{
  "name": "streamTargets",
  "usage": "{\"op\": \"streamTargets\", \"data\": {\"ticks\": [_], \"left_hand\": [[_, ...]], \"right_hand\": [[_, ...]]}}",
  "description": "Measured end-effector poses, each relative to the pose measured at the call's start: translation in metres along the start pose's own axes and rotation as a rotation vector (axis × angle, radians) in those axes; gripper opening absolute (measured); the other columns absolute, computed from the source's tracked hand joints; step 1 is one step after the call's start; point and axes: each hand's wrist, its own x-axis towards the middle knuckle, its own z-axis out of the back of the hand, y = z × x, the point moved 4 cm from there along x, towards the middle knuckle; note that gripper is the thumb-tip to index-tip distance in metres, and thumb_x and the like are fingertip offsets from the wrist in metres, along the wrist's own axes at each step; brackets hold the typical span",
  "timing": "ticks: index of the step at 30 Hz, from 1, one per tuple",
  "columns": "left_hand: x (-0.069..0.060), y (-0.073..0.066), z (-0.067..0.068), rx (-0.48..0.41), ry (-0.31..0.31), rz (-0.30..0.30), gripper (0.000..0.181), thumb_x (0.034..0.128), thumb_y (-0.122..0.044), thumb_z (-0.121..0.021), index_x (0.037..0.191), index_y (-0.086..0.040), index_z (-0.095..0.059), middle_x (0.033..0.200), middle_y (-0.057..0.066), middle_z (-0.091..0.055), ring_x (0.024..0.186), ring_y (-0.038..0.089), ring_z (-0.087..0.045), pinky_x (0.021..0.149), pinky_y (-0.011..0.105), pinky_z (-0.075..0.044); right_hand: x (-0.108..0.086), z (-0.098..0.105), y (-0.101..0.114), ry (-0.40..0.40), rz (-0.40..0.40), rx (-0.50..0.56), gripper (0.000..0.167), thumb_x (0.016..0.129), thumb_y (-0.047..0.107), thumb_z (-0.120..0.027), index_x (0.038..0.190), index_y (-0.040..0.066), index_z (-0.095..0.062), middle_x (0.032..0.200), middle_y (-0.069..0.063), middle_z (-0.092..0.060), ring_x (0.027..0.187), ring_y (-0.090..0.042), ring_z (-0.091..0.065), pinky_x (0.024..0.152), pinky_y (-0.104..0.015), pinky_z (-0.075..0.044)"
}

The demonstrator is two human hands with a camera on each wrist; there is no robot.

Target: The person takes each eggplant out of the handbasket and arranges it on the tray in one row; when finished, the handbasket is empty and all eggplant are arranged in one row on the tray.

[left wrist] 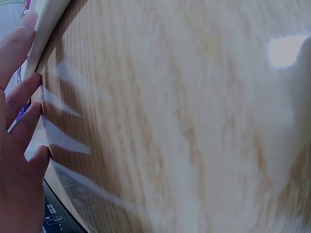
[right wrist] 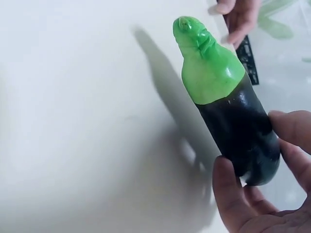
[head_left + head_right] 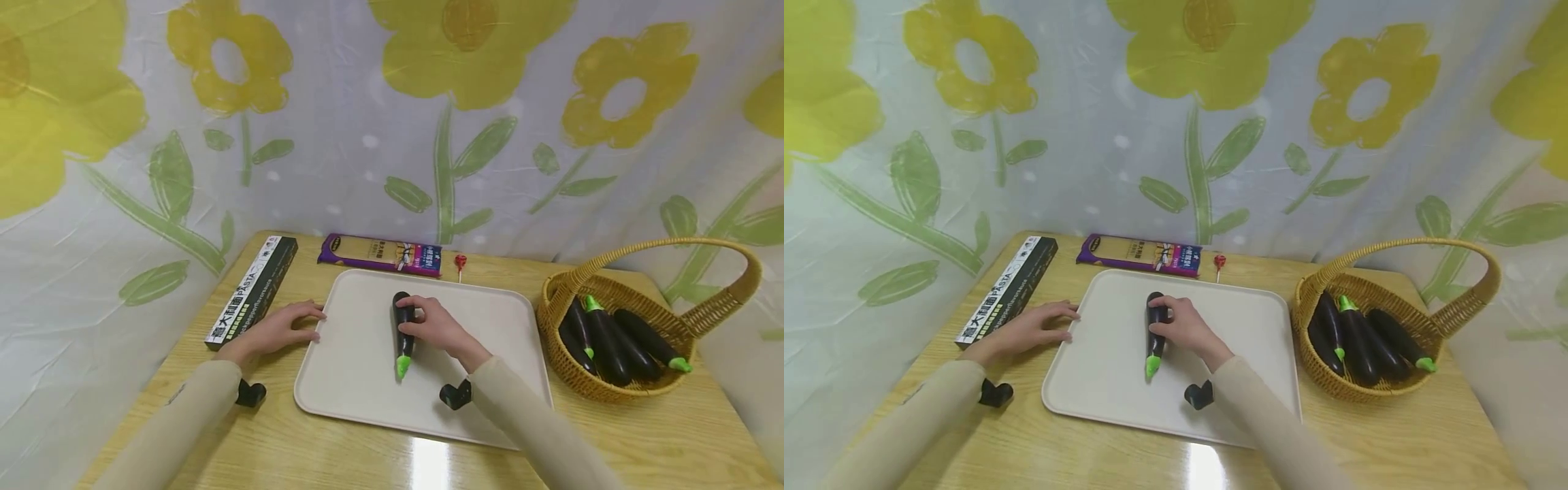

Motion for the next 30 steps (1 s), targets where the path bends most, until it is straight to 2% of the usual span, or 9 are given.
{"op": "streamTargets", "data": {"ticks": [4,11,19,24,30], "left_hand": [[0.000,-0.004,0.001,-0.009,-0.003,-0.011,0.040,0.0881,-0.029,-0.074,0.123,-0.013,-0.064,0.145,0.018,-0.047,0.141,0.042,-0.030,0.115,0.057,-0.022],[0.000,-0.003,0.000,-0.001,0.008,0.005,0.039,0.0884,-0.030,-0.074,0.123,-0.014,-0.064,0.145,0.016,-0.048,0.142,0.041,-0.029,0.116,0.056,-0.022],[0.001,-0.001,0.001,0.004,0.013,0.010,0.041,0.0888,-0.031,-0.073,0.124,-0.014,-0.064,0.145,0.017,-0.048,0.142,0.042,-0.028,0.116,0.057,-0.020],[0.002,0.000,0.000,0.010,0.015,0.008,0.040,0.0884,-0.030,-0.073,0.124,-0.014,-0.064,0.144,0.017,-0.048,0.142,0.041,-0.028,0.116,0.056,-0.020],[0.003,0.002,-0.001,0.013,0.020,0.021,0.041,0.0884,-0.031,-0.073,0.124,-0.015,-0.064,0.145,0.016,-0.048,0.142,0.040,-0.028,0.116,0.056,-0.020]], "right_hand": [[0.014,-0.012,0.007,-0.034,-0.014,-0.071,0.041,0.090,0.016,-0.071,0.129,0.016,-0.060,0.131,-0.021,-0.042,0.107,-0.027,-0.053,0.080,-0.032,-0.052],[0.031,-0.030,0.015,-0.033,-0.008,-0.055,0.041,0.092,0.015,-0.068,0.132,0.014,-0.058,0.138,-0.024,-0.038,0.108,-0.032,-0.058,0.081,-0.033,-0.054],[0.041,-0.040,0.021,-0.031,-0.015,-0.060,0.041,0.093,0.017,-0.068,0.133,0.016,-0.058,0.140,-0.023,-0.036,0.107,-0.028,-0.055,0.085,-0.034,-0.052],[0.042,-0.041,0.020,-0.031,-0.043,-0.047,0.041,0.093,0.016,-0.067,0.133,0.015,-0.058,0.143,-0.023,-0.033,0.107,-0.028,-0.058,0.082,-0.032,-0.053],[0.042,-0.043,0.022,-0.034,-0.048,-0.024,0.042,0.092,0.013,-0.068,0.132,0.014,-0.058,0.140,-0.024,-0.034,0.105,-0.030,-0.061,0.076,-0.030,-0.055]]}}
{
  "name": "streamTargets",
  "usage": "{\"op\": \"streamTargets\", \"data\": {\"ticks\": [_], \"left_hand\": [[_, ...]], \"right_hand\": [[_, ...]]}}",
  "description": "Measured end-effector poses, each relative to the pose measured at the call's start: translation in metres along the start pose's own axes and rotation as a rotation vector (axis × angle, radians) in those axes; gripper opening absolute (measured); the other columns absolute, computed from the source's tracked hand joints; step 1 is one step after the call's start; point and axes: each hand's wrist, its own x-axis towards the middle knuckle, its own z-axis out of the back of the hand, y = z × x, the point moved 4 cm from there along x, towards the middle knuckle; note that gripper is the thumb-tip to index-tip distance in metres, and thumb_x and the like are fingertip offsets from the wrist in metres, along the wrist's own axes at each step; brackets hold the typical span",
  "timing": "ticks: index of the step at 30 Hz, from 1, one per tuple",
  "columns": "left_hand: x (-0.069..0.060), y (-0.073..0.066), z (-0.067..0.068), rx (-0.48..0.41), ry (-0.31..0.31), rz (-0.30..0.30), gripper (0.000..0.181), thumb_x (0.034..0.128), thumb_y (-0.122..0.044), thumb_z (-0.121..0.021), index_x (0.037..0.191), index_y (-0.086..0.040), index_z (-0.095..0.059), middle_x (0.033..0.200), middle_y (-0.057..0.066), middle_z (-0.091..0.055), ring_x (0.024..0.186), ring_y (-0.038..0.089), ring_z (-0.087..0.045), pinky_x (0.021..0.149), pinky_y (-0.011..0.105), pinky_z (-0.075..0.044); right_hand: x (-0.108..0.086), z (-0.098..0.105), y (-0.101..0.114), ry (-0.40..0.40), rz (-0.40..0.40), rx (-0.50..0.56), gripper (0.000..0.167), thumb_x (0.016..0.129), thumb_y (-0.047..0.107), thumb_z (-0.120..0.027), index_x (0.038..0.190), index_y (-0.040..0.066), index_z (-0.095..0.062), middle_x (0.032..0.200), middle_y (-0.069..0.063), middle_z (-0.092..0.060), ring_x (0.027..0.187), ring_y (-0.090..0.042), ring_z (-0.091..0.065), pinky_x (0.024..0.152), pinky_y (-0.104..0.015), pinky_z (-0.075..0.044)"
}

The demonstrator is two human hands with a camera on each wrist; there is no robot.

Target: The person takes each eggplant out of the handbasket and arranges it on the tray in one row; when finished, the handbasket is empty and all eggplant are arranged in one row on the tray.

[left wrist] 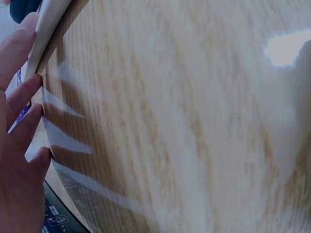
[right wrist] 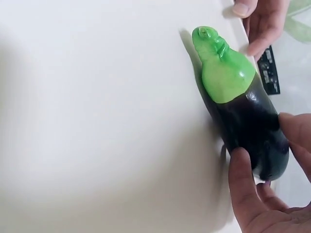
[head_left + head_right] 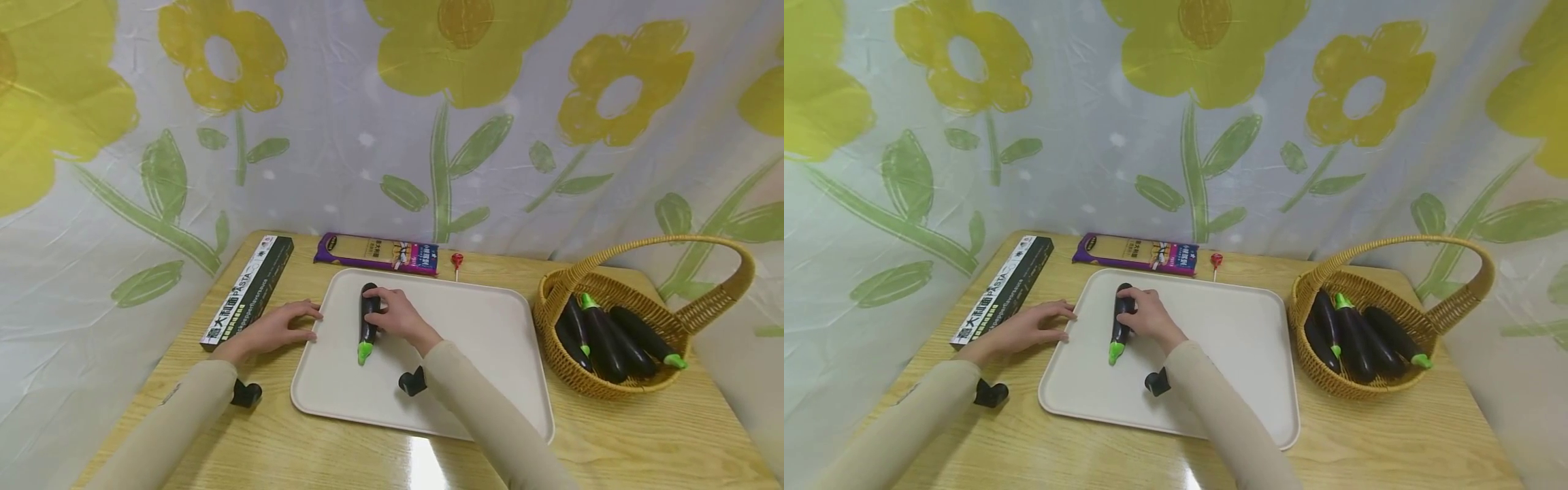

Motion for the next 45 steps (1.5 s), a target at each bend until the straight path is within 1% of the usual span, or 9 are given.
{"op": "streamTargets", "data": {"ticks": [2,9,16,20,23,30,35,41,45], "left_hand": [[0.000,0.000,0.000,-0.001,0.001,0.005,0.041,0.0885,-0.031,-0.073,0.125,-0.015,-0.064,0.145,0.015,-0.048,0.143,0.040,-0.027,0.116,0.056,-0.020],[-0.001,-0.003,0.001,0.011,-0.005,-0.015,0.039,0.0895,-0.030,-0.072,0.124,-0.014,-0.064,0.144,0.018,-0.049,0.141,0.043,-0.028,0.115,0.058,-0.020],[-0.001,-0.005,0.001,0.016,-0.010,-0.029,0.039,0.0902,-0.030,-0.071,0.124,-0.013,-0.064,0.143,0.019,-0.049,0.141,0.045,-0.028,0.115,0.060,-0.021],[-0.001,-0.005,0.001,0.019,-0.005,-0.018,0.040,0.0896,-0.031,-0.072,0.125,-0.014,-0.063,0.144,0.018,-0.049,0.141,0.043,-0.028,0.115,0.059,-0.021],[-0.001,-0.004,0.001,0.012,-0.004,0.004,0.040,0.0887,-0.030,-0.073,0.124,-0.015,-0.064,0.145,0.016,-0.048,0.142,0.041,-0.028,0.116,0.057,-0.020],[0.000,-0.004,0.002,0.016,0.002,0.001,0.039,0.0889,-0.029,-0.073,0.124,-0.015,-0.064,0.144,0.017,-0.048,0.142,0.042,-0.028,0.115,0.059,-0.021],[0.000,-0.004,0.001,0.016,0.010,0.002,0.039,0.0896,-0.030,-0.072,0.125,-0.015,-0.063,0.145,0.017,-0.048,0.142,0.042,-0.028,0.115,0.059,-0.020],[0.000,-0.004,0.001,0.015,0.009,-0.005,0.040,0.0890,-0.031,-0.073,0.124,-0.015,-0.063,0.144,0.017,-0.048,0.142,0.042,-0.028,0.116,0.058,-0.020],[-0.001,-0.005,0.002,0.025,-0.001,-0.021,0.040,0.0894,-0.032,-0.072,0.124,-0.014,-0.064,0.143,0.018,-0.049,0.141,0.044,-0.029,0.115,0.059,-0.020]], "right_hand": [[0.001,-0.001,0.000,-0.006,-0.004,0.008,0.042,0.092,0.013,-0.069,0.132,0.014,-0.058,0.139,-0.024,-0.035,0.105,-0.029,-0.061,0.075,-0.029,-0.056],[0.003,-0.006,0.002,-0.021,0.003,0.039,0.042,0.092,0.011,-0.068,0.132,0.013,-0.057,0.137,-0.024,-0.037,0.105,-0.029,-0.062,0.071,-0.028,-0.057],[0.003,-0.009,0.002,-0.030,0.007,0.035,0.041,0.092,0.012,-0.068,0.132,0.014,-0.057,0.137,-0.024,-0.038,0.105,-0.028,-0.061,0.071,-0.028,-0.056],[0.002,-0.009,0.003,-0.037,0.009,0.036,0.040,0.093,0.012,-0.068,0.132,0.014,-0.058,0.139,-0.024,-0.038,0.107,-0.028,-0.060,0.071,-0.028,-0.055],[0.002,-0.009,0.004,-0.040,0.017,0.052,0.040,0.092,0.010,-0.068,0.131,0.013,-0.058,0.140,-0.024,-0.038,0.108,-0.029,-0.062,0.069,-0.029,-0.056],[0.002,-0.009,0.004,-0.045,0.031,0.055,0.039,0.092,0.009,-0.068,0.130,0.012,-0.059,0.136,-0.024,-0.041,0.106,-0.028,-0.063,0.067,-0.028,-0.056],[0.002,-0.008,0.003,-0.040,0.035,0.075,0.040,0.092,0.009,-0.068,0.131,0.011,-0.059,0.138,-0.022,-0.044,0.101,-0.026,-0.066,0.064,-0.028,-0.056],[-0.003,-0.003,-0.002,-0.031,0.041,0.108,0.043,0.092,0.011,-0.068,0.134,0.012,-0.057,0.147,-0.020,-0.040,0.113,-0.031,-0.062,0.073,-0.030,-0.058],[-0.012,0.004,-0.006,-0.023,0.049,0.127,0.043,0.094,0.014,-0.067,0.135,0.013,-0.055,0.147,-0.019,-0.041,0.118,-0.034,-0.058,0.081,-0.034,-0.058]]}}
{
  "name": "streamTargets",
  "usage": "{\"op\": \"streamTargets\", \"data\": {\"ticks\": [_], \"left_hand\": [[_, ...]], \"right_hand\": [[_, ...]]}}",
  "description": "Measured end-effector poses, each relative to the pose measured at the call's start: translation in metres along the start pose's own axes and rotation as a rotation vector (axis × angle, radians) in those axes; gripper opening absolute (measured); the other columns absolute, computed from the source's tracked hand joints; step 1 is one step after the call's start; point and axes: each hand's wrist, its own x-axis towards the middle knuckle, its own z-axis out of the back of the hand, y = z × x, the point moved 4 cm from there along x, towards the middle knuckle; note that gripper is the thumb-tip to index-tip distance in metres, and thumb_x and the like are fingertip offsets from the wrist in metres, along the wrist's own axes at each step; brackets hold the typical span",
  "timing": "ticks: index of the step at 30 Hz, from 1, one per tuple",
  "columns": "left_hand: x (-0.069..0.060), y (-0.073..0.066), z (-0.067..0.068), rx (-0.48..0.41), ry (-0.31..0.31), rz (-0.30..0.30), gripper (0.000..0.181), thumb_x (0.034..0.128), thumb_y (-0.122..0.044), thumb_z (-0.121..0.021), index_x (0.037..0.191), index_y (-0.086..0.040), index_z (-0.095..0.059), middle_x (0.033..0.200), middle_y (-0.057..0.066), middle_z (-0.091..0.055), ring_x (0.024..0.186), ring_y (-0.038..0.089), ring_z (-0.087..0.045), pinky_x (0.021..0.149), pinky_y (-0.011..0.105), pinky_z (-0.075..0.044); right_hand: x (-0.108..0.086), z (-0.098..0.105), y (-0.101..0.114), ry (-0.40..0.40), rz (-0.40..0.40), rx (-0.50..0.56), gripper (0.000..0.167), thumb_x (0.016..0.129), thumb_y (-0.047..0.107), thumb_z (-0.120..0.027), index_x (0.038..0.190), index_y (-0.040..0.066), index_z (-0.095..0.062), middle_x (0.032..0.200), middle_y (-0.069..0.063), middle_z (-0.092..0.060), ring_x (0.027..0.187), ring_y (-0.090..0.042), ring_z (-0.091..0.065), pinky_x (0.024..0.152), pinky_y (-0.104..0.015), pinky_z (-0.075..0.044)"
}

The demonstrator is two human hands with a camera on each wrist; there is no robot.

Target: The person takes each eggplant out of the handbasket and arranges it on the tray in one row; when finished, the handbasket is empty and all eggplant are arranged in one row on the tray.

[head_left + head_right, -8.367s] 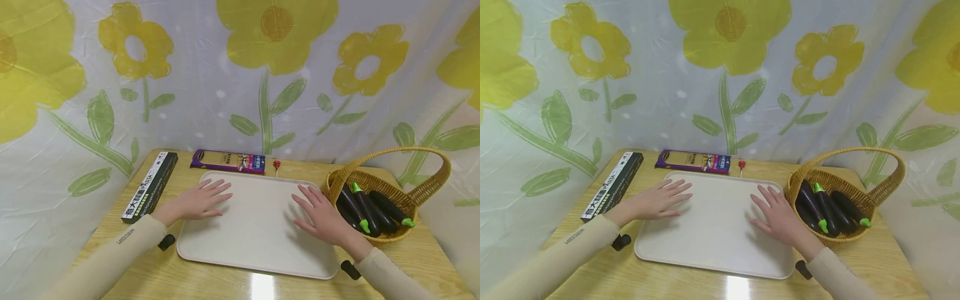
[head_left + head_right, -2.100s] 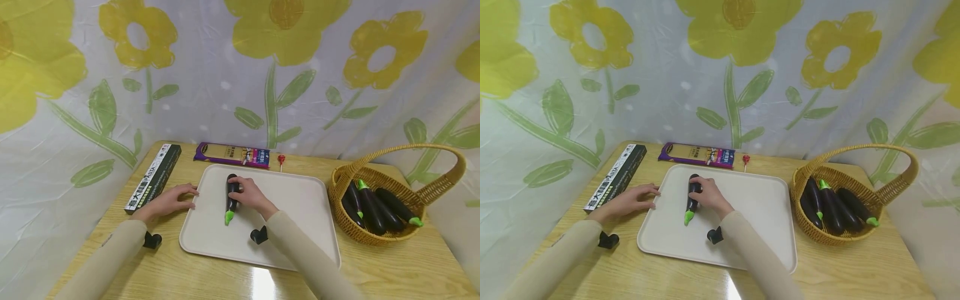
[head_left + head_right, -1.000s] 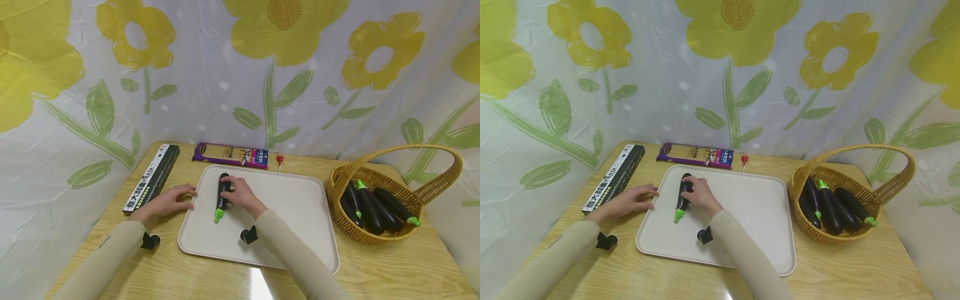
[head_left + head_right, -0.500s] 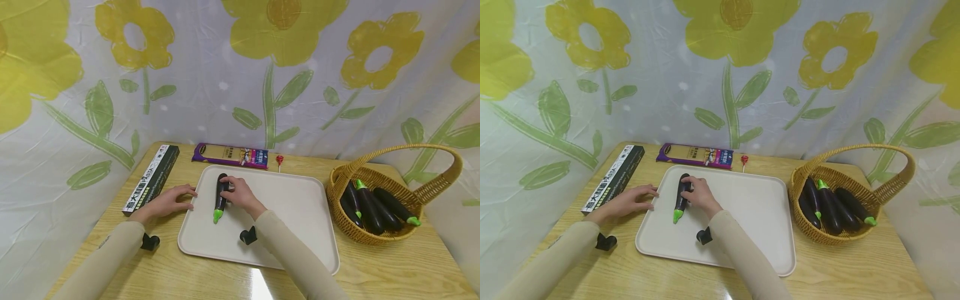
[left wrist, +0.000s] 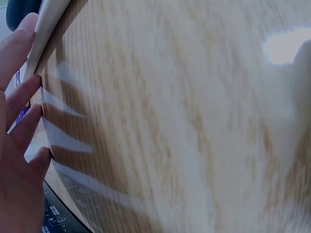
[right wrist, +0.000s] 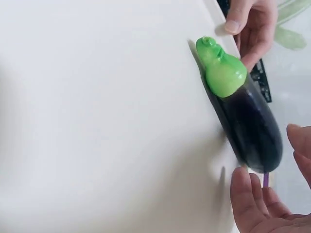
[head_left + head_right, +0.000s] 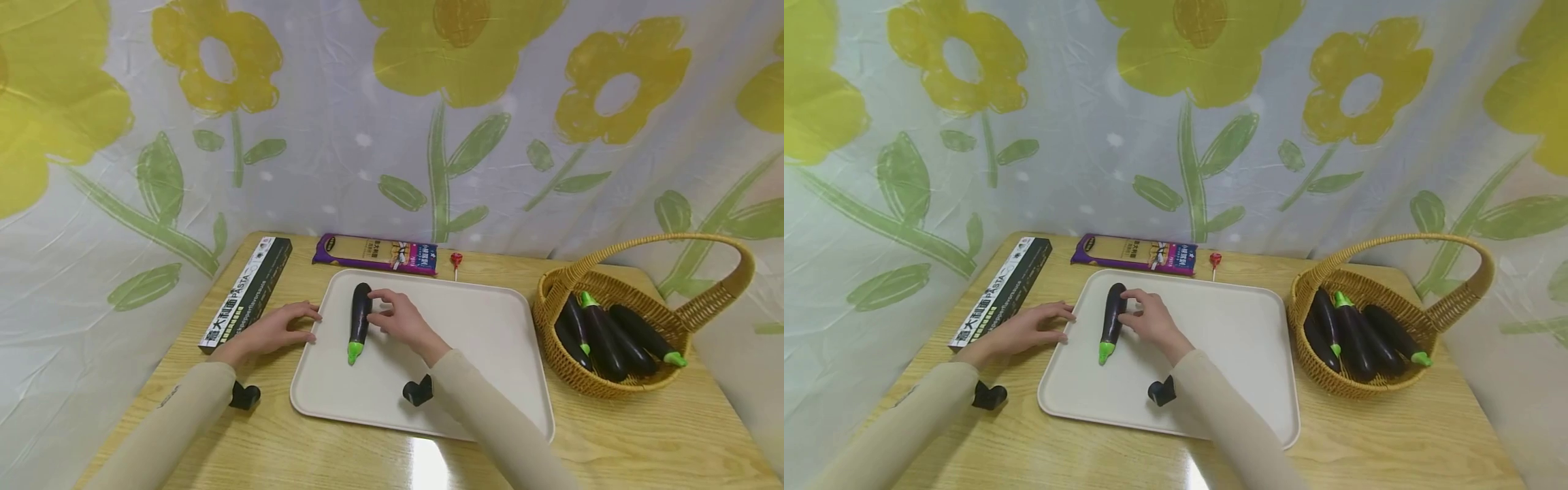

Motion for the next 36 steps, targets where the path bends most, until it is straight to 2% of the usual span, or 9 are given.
{"op": "streamTargets", "data": {"ticks": [6,13,18,22,25,30,33,36], "left_hand": [[0.001,0.001,0.000,0.008,0.000,0.007,0.040,0.0890,-0.032,-0.073,0.123,-0.014,-0.064,0.144,0.018,-0.048,0.141,0.043,-0.029,0.115,0.058,-0.021],[0.000,0.003,0.001,0.000,-0.008,0.010,0.040,0.0887,-0.033,-0.073,0.123,-0.014,-0.064,0.145,0.018,-0.048,0.141,0.043,-0.029,0.115,0.058,-0.021],[0.000,0.001,0.001,-0.014,-0.011,0.008,0.039,0.0885,-0.030,-0.073,0.123,-0.013,-0.064,0.144,0.018,-0.048,0.141,0.043,-0.029,0.115,0.058,-0.021],[0.000,0.000,0.000,-0.016,-0.005,0.012,0.040,0.0885,-0.030,-0.073,0.123,-0.013,-0.064,0.144,0.018,-0.048,0.141,0.042,-0.029,0.116,0.057,-0.021],[0.000,-0.001,0.001,-0.009,-0.004,0.011,0.040,0.0887,-0.030,-0.073,0.123,-0.013,-0.064,0.145,0.019,-0.048,0.141,0.043,-0.029,0.115,0.058,-0.021],[-0.001,-0.001,0.001,-0.011,0.000,0.014,0.040,0.0888,-0.031,-0.073,0.124,-0.013,-0.064,0.145,0.019,-0.047,0.141,0.043,-0.029,0.115,0.058,-0.021],[0.000,-0.001,0.001,-0.010,0.003,0.014,0.040,0.0892,-0.032,-0.072,0.124,-0.014,-0.064,0.146,0.018,-0.047,0.141,0.043,-0.029,0.115,0.058,-0.022],[-0.001,0.000,0.001,0.005,-0.002,0.010,0.040,0.0892,-0.033,-0.072,0.124,-0.015,-0.064,0.146,0.018,-0.047,0.141,0.042,-0.030,0.115,0.058,-0.022]], "right_hand": [[-0.027,0.016,0.002,-0.013,0.008,0.039,0.045,0.094,0.021,-0.067,0.137,0.012,-0.054,0.144,-0.018,-0.045,0.120,-0.032,-0.057,0.095,-0.044,-0.052],[-0.066,0.038,0.003,-0.037,0.030,0.068,0.046,0.093,0.028,-0.069,0.135,0.018,-0.056,0.142,-0.014,-0.050,0.118,-0.027,-0.059,0.095,-0.046,-0.050],[-0.096,0.057,0.001,-0.050,0.039,0.070,0.046,0.092,0.029,-0.070,0.135,0.022,-0.055,0.143,-0.005,-0.050,0.119,-0.022,-0.058,0.095,-0.042,-0.050],[-0.121,0.068,-0.006,-0.044,0.072,0.033,0.047,0.093,0.027,-0.069,0.137,0.019,-0.054,0.142,-0.002,-0.049,0.120,-0.025,-0.058,0.098,-0.041,-0.050],[-0.139,0.072,-0.013,-0.029,0.125,-0.005,0.047,0.094,0.024,-0.068,0.137,0.015,-0.052,0.140,-0.007,-0.049,0.119,-0.031,-0.057,0.098,-0.040,-0.050],[-0.166,0.079,-0.019,-0.042,0.170,-0.049,0.043,0.094,0.024,-0.068,0.134,0.021,-0.053,0.136,-0.012,-0.051,0.116,-0.036,-0.058,0.094,-0.032,-0.053],[-0.180,0.086,-0.019,-0.071,0.200,-0.076,0.042,0.093,0.024,-0.069,0.133,0.022,-0.054,0.134,-0.012,-0.052,0.113,-0.036,-0.059,0.091,-0.033,-0.054],[-0.192,0.095,-0.017,-0.099,0.244,-0.114,0.041,0.093,0.020,-0.069,0.132,0.019,-0.054,0.132,-0.011,-0.053,0.111,-0.030,-0.061,0.089,-0.035,-0.056]]}}
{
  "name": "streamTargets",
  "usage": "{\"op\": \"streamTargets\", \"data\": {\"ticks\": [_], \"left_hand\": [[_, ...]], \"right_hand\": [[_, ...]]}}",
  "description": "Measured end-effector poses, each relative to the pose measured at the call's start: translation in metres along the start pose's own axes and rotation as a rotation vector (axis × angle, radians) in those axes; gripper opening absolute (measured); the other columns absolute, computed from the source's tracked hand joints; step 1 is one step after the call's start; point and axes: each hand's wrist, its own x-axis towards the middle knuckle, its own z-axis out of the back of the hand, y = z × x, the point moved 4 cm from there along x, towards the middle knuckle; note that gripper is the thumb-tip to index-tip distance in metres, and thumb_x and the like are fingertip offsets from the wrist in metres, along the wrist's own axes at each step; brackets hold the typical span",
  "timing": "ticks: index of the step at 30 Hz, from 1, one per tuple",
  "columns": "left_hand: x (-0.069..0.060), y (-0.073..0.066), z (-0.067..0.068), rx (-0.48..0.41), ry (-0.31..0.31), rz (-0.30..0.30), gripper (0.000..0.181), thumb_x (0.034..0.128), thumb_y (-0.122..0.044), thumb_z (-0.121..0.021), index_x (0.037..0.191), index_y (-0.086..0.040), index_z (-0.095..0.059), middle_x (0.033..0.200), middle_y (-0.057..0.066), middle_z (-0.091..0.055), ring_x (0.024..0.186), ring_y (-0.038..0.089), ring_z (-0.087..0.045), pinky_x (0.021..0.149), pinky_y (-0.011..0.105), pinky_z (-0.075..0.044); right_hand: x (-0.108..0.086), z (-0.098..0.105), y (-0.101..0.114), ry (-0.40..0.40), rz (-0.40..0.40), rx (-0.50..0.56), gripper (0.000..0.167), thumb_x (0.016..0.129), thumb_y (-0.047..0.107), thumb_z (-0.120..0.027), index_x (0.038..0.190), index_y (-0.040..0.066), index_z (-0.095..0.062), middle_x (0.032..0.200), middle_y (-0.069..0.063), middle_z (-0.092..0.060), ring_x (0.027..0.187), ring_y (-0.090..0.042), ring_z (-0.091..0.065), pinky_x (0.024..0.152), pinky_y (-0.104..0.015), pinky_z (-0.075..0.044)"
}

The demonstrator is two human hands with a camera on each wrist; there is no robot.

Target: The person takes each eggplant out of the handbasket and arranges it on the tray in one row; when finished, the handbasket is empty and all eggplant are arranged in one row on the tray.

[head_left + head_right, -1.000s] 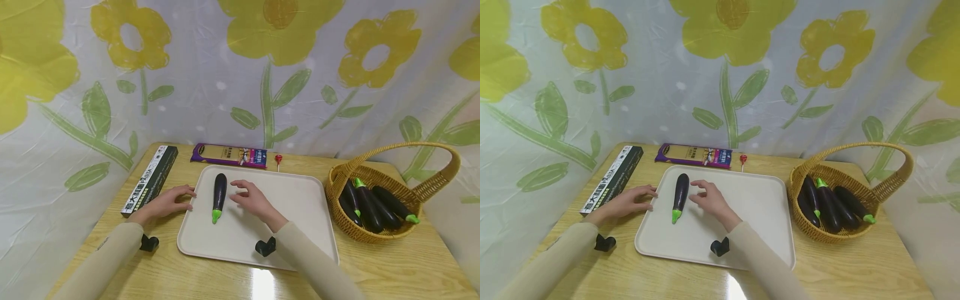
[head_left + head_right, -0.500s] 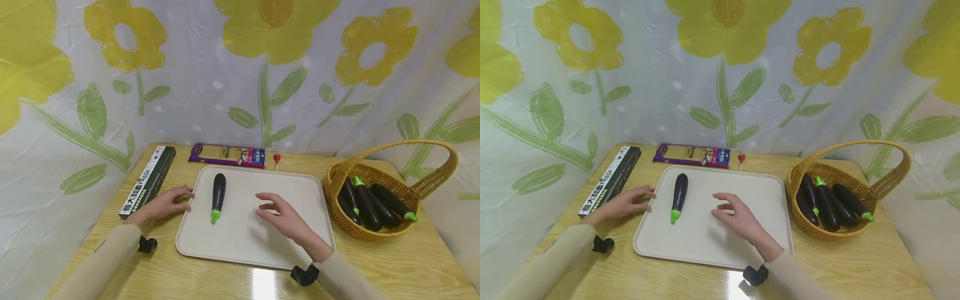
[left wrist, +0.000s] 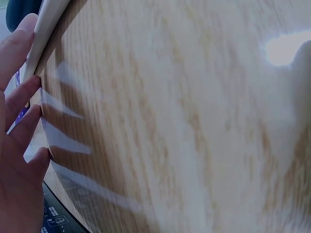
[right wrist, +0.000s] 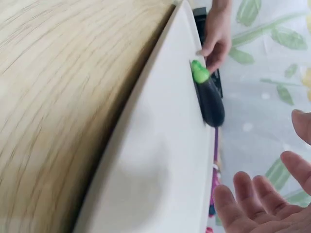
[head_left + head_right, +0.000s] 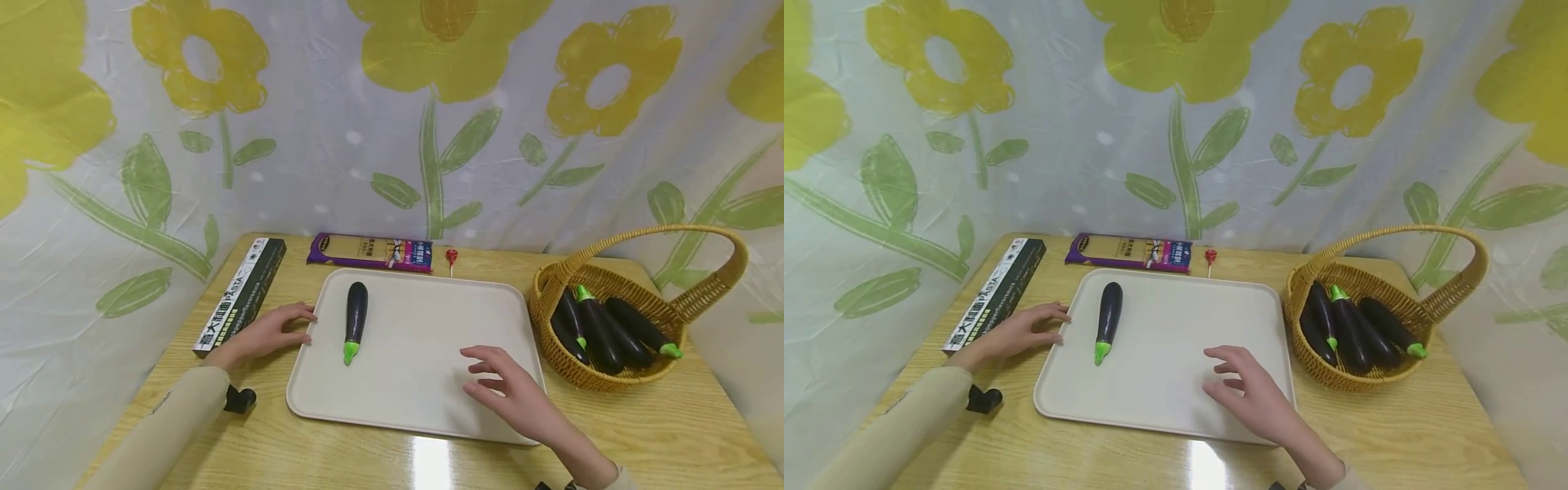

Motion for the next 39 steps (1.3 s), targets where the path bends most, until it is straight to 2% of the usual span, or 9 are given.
{"op": "streamTargets", "data": {"ticks": [8,16,19,24,27,29,32,34,39], "left_hand": [[-0.001,-0.002,0.001,0.000,-0.007,-0.015,0.039,0.0888,-0.031,-0.073,0.123,-0.014,-0.064,0.145,0.018,-0.047,0.140,0.042,-0.031,0.115,0.058,-0.022],[0.000,-0.002,0.000,-0.007,-0.003,-0.002,0.040,0.0886,-0.031,-0.073,0.123,-0.014,-0.064,0.145,0.017,-0.048,0.141,0.042,-0.030,0.115,0.058,-0.022],[0.000,0.000,0.000,-0.013,0.000,-0.001,0.040,0.0885,-0.032,-0.073,0.123,-0.014,-0.064,0.145,0.017,-0.048,0.141,0.042,-0.030,0.115,0.057,-0.022],[0.001,0.000,-0.001,-0.001,0.000,-0.011,0.040,0.0889,-0.032,-0.073,0.123,-0.014,-0.064,0.145,0.017,-0.048,0.141,0.042,-0.030,0.115,0.057,-0.023],[0.001,0.000,-0.001,0.005,0.001,-0.013,0.040,0.0892,-0.033,-0.072,0.123,-0.014,-0.064,0.145,0.017,-0.048,0.141,0.042,-0.030,0.115,0.058,-0.023],[0.001,-0.001,0.000,0.008,0.001,-0.013,0.040,0.0891,-0.033,-0.072,0.123,-0.014,-0.064,0.145,0.017,-0.048,0.141,0.042,-0.030,0.115,0.058,-0.023],[0.002,-0.001,0.000,0.009,0.001,-0.011,0.040,0.0890,-0.033,-0.072,0.123,-0.015,-0.064,0.145,0.017,-0.048,0.141,0.042,-0.030,0.115,0.057,-0.023],[0.002,0.000,0.000,0.010,0.002,-0.010,0.040,0.0889,-0.032,-0.072,0.123,-0.015,-0.064,0.145,0.017,-0.048,0.141,0.042,-0.030,0.115,0.058,-0.023],[0.002,0.000,0.000,0.010,0.005,-0.001,0.039,0.0892,-0.031,-0.072,0.124,-0.014,-0.064,0.145,0.017,-0.048,0.141,0.042,-0.030,0.115,0.058,-0.022]], "right_hand": [[-0.015,0.037,0.013,-0.083,0.029,-0.074,0.042,0.093,0.011,-0.068,0.132,0.015,-0.055,0.129,-0.006,-0.054,0.107,-0.014,-0.061,0.084,-0.030,-0.057],[-0.021,0.088,0.019,-0.141,-0.121,-0.207,0.045,0.097,0.022,-0.063,0.139,0.014,-0.049,0.133,-0.008,-0.051,0.112,-0.012,-0.059,0.084,-0.018,-0.052],[-0.019,0.111,0.019,-0.148,-0.194,-0.251,0.050,0.099,0.030,-0.059,0.144,0.014,-0.045,0.136,-0.012,-0.050,0.110,0.002,-0.056,0.079,-0.019,-0.052],[-0.011,0.148,0.013,-0.180,-0.235,-0.315,0.054,0.100,0.032,-0.057,0.146,0.007,-0.042,0.137,-0.021,-0.050,0.100,0.020,-0.046,0.075,-0.010,-0.047],[-0.003,0.168,0.004,-0.205,-0.232,-0.358,0.054,0.100,0.029,-0.058,0.144,0.002,-0.042,0.137,-0.025,-0.049,0.103,0.006,-0.056,0.073,-0.005,-0.043],[0.002,0.180,-0.004,-0.207,-0.243,-0.379,0.056,0.100,0.030,-0.057,0.144,-0.001,-0.040,0.139,-0.028,-0.046,0.109,-0.014,-0.061,0.071,-0.003,-0.041],[0.011,0.196,-0.015,-0.198,-0.261,-0.387,0.059,0.101,0.031,-0.056,0.146,-0.002,-0.036,0.140,-0.030,-0.043,0.116,-0.042,-0.055,0.070,-0.003,-0.040],[0.016,0.206,-0.024,-0.177,-0.277,-0.375,0.062,0.101,0.032,-0.055,0.148,-0.003,-0.033,0.141,-0.033,-0.040,0.119,-0.050,-0.049,0.069,-0.004,-0.039],[0.028,0.221,-0.047,-0.114,-0.317,-0.314,0.067,0.101,0.034,-0.053,0.151,-0.002,-0.026,0.145,-0.035,-0.032,0.126,-0.055,-0.039,0.073,-0.013,-0.044]]}}
